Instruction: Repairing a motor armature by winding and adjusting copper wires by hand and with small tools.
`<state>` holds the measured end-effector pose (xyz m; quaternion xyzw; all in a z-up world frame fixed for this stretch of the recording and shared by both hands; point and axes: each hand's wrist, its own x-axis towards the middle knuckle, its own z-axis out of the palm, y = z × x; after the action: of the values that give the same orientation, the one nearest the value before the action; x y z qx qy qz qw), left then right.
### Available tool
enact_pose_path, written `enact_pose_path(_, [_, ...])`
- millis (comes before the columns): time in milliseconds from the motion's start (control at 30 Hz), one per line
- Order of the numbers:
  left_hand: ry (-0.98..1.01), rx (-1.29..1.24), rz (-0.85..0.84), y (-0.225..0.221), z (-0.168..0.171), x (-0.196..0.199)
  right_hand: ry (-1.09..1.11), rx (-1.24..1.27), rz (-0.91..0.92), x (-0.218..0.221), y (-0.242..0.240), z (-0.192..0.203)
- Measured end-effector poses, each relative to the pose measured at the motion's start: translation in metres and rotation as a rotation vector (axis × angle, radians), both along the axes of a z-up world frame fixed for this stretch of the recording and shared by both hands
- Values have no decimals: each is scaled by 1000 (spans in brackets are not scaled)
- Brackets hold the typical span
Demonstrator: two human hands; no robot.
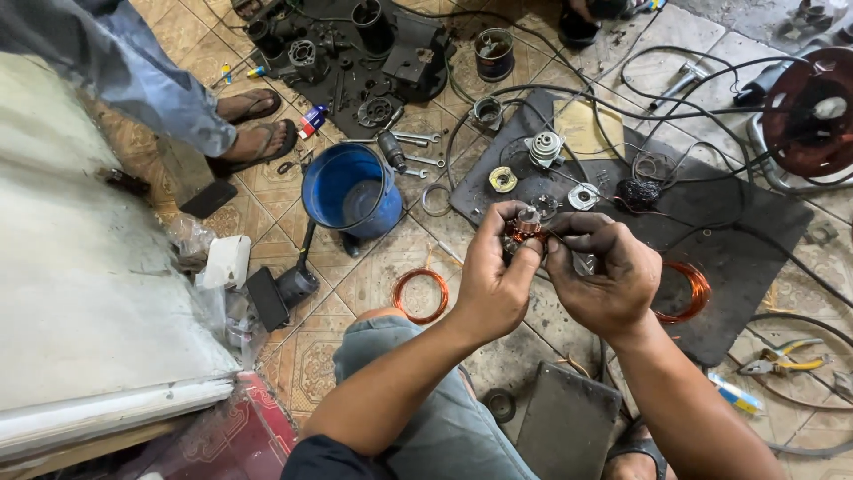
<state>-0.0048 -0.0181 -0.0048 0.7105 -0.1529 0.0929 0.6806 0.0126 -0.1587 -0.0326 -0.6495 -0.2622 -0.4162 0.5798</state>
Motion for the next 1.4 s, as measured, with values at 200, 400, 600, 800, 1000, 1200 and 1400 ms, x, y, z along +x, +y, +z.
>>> enact_pose_path(200, [3, 38, 7, 0, 13, -3, 6, 28, 18, 1, 2, -1])
enact_pose_path(400, [19, -7, -15, -1, 7, -2, 21, 81, 90, 2, -1, -5])
enact_pose_path(600, [50, -37, -101, -2, 7, -5, 50, 113, 97, 4, -8, -6])
enact_pose_path(800, [73, -108, -79, 3, 3, 3, 200, 117, 230, 4, -15, 0])
enact_pose_path(1000, [66, -71, -57, 6, 0, 3, 433, 216, 401, 2, -13, 2])
enact_pose_path(1200, [67, -102, -37, 4, -7, 6, 530, 407, 541, 13, -12, -21])
enact_pose_path(1400, [63, -93, -7, 6, -6, 5, 506, 416, 509, 8, -6, -20])
